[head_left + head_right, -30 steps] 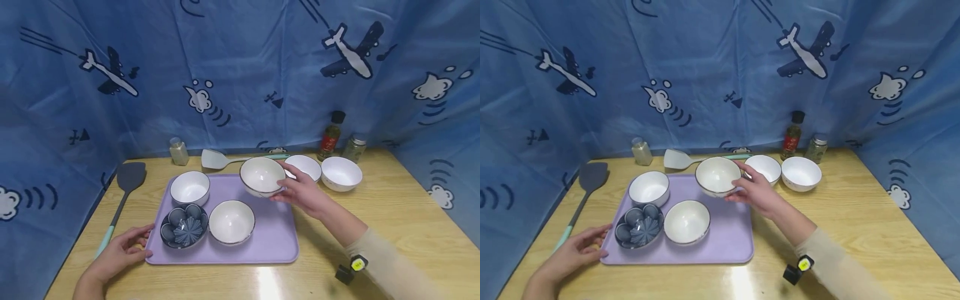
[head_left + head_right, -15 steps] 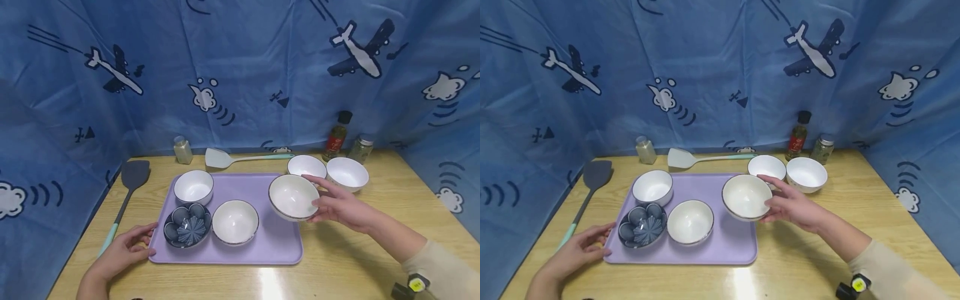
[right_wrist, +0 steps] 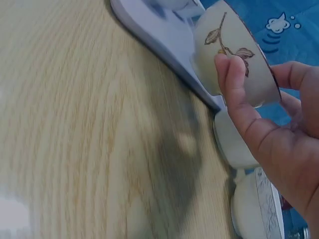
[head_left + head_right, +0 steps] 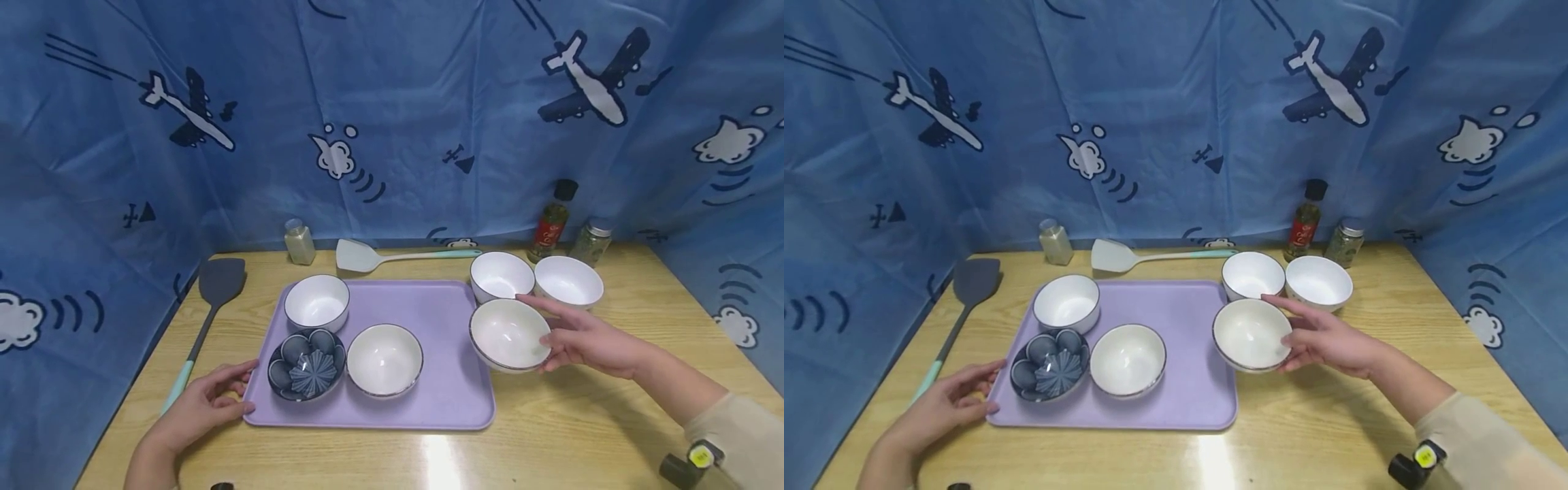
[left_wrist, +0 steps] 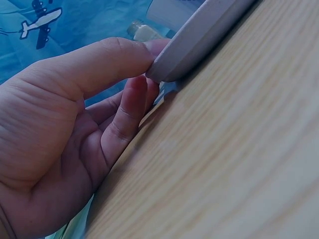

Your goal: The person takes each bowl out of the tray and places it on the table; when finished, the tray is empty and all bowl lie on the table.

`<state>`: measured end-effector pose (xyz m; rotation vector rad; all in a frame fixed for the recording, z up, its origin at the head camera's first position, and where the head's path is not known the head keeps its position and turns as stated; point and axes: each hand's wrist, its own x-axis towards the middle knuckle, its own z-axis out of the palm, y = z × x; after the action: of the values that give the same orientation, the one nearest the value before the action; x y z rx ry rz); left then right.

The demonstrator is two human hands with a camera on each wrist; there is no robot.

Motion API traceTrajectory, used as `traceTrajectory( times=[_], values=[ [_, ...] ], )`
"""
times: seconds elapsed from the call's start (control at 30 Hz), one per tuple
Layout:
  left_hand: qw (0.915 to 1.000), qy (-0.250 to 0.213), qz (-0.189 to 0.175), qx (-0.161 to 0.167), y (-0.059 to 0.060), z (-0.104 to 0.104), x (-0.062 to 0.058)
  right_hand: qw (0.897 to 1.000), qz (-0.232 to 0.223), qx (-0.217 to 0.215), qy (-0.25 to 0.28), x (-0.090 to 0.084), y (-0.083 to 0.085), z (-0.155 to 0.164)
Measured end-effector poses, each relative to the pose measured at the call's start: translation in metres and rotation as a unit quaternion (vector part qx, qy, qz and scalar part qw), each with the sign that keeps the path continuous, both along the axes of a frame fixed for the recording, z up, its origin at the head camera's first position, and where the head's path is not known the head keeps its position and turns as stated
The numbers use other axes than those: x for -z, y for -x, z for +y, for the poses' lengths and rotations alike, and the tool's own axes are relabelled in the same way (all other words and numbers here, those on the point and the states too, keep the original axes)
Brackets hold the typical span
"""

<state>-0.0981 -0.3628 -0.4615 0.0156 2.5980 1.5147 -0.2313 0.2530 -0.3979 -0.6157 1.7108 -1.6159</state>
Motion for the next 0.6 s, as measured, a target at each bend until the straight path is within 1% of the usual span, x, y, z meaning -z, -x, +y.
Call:
traceTrajectory(
  times=[0.23, 0.43, 0.6],
  values=[
    [0.9999, 0.003, -0.008, -0.006, 0.001, 0.0, 0.002, 1.0, 0.02, -0.007, -0.015, 0.008, 0.006, 0.007],
    [1.0, 0.002, -0.006, -0.006, 0.0, 0.0, 0.002, 1.0, 0.012, -0.013, -0.003, 0.014, 0.011, 0.013],
    [1.0, -0.001, -0.007, -0.006, 0.0, 0.0, 0.001, 1.0, 0.01, -0.003, -0.008, 0.018, 0.013, 0.016]
  ],
)
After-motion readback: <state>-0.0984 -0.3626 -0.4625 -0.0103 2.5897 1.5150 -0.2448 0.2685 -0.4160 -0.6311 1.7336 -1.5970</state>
